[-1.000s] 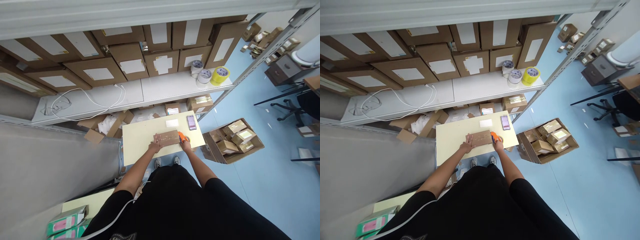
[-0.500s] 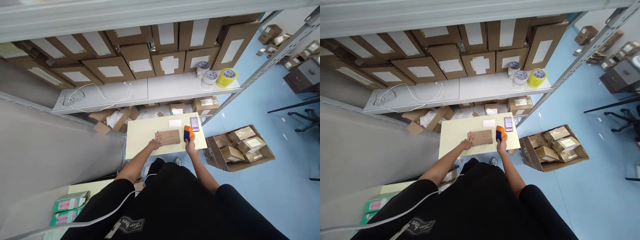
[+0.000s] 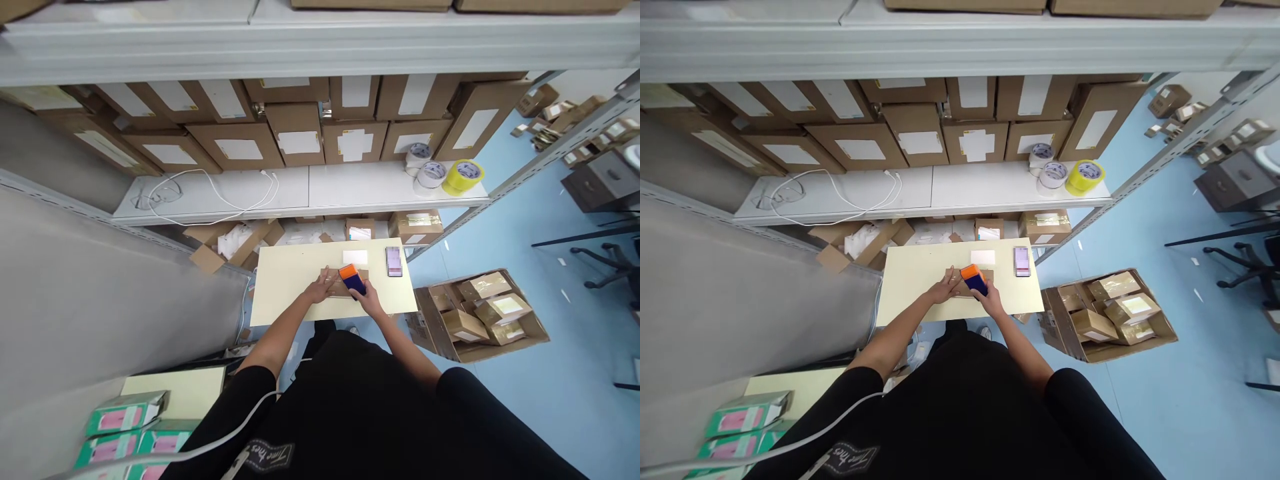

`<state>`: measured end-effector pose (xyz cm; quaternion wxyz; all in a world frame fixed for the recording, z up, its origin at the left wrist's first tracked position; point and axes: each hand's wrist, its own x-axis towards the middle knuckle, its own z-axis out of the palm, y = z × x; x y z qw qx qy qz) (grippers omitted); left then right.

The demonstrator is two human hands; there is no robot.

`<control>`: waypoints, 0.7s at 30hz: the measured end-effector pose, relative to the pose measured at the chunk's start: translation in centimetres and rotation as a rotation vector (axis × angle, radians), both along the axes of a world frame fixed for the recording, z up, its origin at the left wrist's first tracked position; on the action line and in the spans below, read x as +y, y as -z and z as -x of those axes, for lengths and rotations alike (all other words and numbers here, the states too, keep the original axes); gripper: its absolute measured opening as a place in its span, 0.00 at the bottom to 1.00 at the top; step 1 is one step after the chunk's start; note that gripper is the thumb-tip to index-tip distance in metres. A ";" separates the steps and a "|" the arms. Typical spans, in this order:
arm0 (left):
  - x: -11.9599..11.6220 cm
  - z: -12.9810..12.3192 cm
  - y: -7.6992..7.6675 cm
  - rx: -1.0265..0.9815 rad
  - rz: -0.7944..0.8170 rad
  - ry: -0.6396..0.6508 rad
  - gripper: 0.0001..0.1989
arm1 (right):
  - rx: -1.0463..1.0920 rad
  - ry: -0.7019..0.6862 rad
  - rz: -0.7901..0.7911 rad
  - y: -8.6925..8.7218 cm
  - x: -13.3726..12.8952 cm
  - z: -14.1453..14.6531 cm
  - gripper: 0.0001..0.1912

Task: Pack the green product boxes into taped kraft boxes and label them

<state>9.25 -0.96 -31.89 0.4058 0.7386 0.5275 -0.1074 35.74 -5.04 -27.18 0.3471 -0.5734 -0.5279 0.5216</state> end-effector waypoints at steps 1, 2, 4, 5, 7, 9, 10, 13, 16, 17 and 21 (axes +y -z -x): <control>0.0 0.0 0.0 -0.013 0.004 -0.013 0.42 | 0.001 -0.001 0.016 0.3 0.1 -0.1 0.24; 0.0 0.0 0.1 -0.027 0.004 -0.027 0.42 | 0.017 -0.007 0.024 0.5 0.3 -0.3 0.25; -0.1 0.0 0.2 -0.055 0.006 -0.052 0.43 | 0.083 -0.031 0.040 0.8 0.7 -1.0 0.26; -0.2 0.0 0.2 -0.067 0.012 -0.061 0.43 | 0.122 -0.055 0.059 0.8 0.9 -1.3 0.27; -0.3 0.0 0.3 -0.086 0.022 -0.077 0.44 | 0.205 -0.139 0.124 0.8 1.2 -2.0 0.31; -0.4 0.0 0.3 -0.100 0.025 -0.091 0.43 | 0.275 -0.232 0.188 0.7 1.3 -2.4 0.35; -0.5 0.0 0.2 -0.110 0.021 -0.102 0.43 | 0.299 -0.261 0.207 0.7 1.3 -2.4 0.35; -0.7 -0.2 0.1 -0.141 0.009 -0.147 0.43 | 0.291 -0.245 0.196 0.9 1.0 -2.3 0.33; -1.1 -0.5 -0.2 -0.136 -0.003 -0.176 0.43 | 0.209 -0.157 0.124 1.4 0.6 -1.9 0.32; -1.2 -0.6 -0.4 -0.127 -0.009 -0.178 0.43 | 0.192 -0.134 0.102 1.6 0.5 -1.8 0.32; -1.2 -1.5 -2.0 -0.040 -0.092 -0.209 0.40 | 0.218 -0.133 0.084 2.1 0.3 -1.7 0.29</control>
